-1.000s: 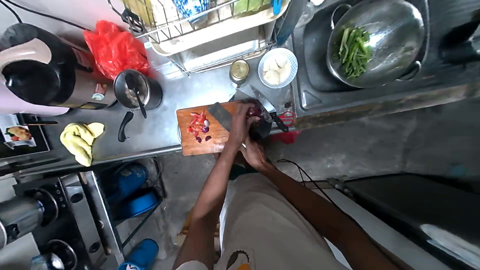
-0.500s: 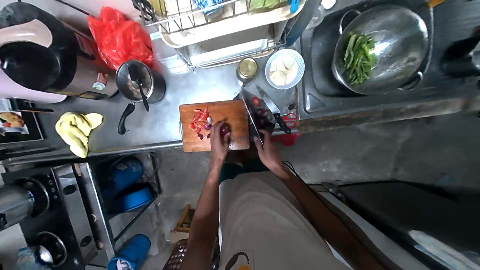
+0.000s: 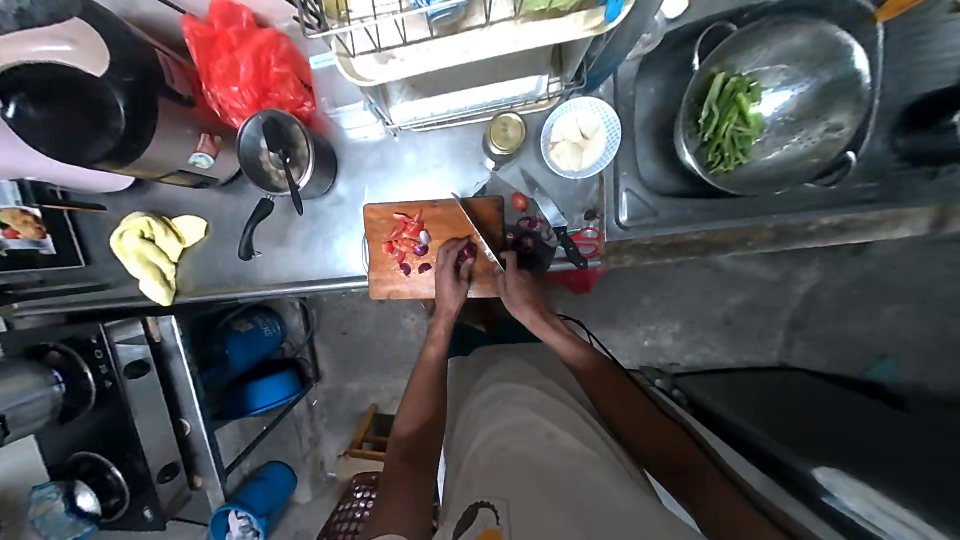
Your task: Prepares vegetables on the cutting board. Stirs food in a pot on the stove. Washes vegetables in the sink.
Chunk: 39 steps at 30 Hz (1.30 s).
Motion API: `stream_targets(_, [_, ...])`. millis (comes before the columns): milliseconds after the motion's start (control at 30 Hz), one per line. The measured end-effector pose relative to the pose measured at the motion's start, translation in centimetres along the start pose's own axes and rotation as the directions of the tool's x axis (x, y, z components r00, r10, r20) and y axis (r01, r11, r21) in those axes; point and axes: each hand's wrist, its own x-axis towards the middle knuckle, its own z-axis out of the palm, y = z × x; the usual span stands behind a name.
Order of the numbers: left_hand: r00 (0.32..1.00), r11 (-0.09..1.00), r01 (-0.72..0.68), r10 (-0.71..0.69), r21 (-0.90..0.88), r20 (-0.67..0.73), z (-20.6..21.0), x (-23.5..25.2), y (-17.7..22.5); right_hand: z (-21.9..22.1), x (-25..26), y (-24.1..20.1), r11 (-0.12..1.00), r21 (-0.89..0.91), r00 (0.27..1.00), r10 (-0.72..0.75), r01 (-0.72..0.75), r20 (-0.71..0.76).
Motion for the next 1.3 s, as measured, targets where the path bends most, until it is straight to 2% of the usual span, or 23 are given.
stream_targets(133, [0.999,0.999,-0.015,0.013,0.034,0.049,0.4,0.3,0.5,-0.4,0.3,-0.4,0.998,0.054,0.999,0.032,-0.032,0.003])
stream_targets(400, [0.999,0.999,-0.031,0.031,-0.015,-0.017,1.5,0.4,-0.8,-1.0,-0.7,-2.1,0.988,0.153,1.0,0.023,-0.023,0.002])
stream_targets(500, [0.998,0.998,-0.051,0.05,-0.027,-0.038,2.0,1.3,-1.8,-1.1,-0.6,-2.6,0.989,0.144,1.0,0.025,-0.026,0.014])
stream_targets(800, [0.998,0.998,-0.062,0.062,0.022,-0.008,2.0,0.7,-1.7,-1.0,-0.5,-2.9,0.996,0.092,1.0,0.015,-0.017,0.026])
stream_targets(1200, [0.995,0.995,-0.087,0.089,0.038,-0.037,2.8,1.1,-2.9,-1.3,-0.1,-3.9,0.997,0.02,0.993,0.071,-0.073,0.093])
stream_targets(1300, [0.995,0.995,-0.091,0.092,0.029,-0.048,2.9,1.1,-3.0,-1.0,0.7,-4.3,0.998,0.024,0.997,0.053,-0.055,0.063])
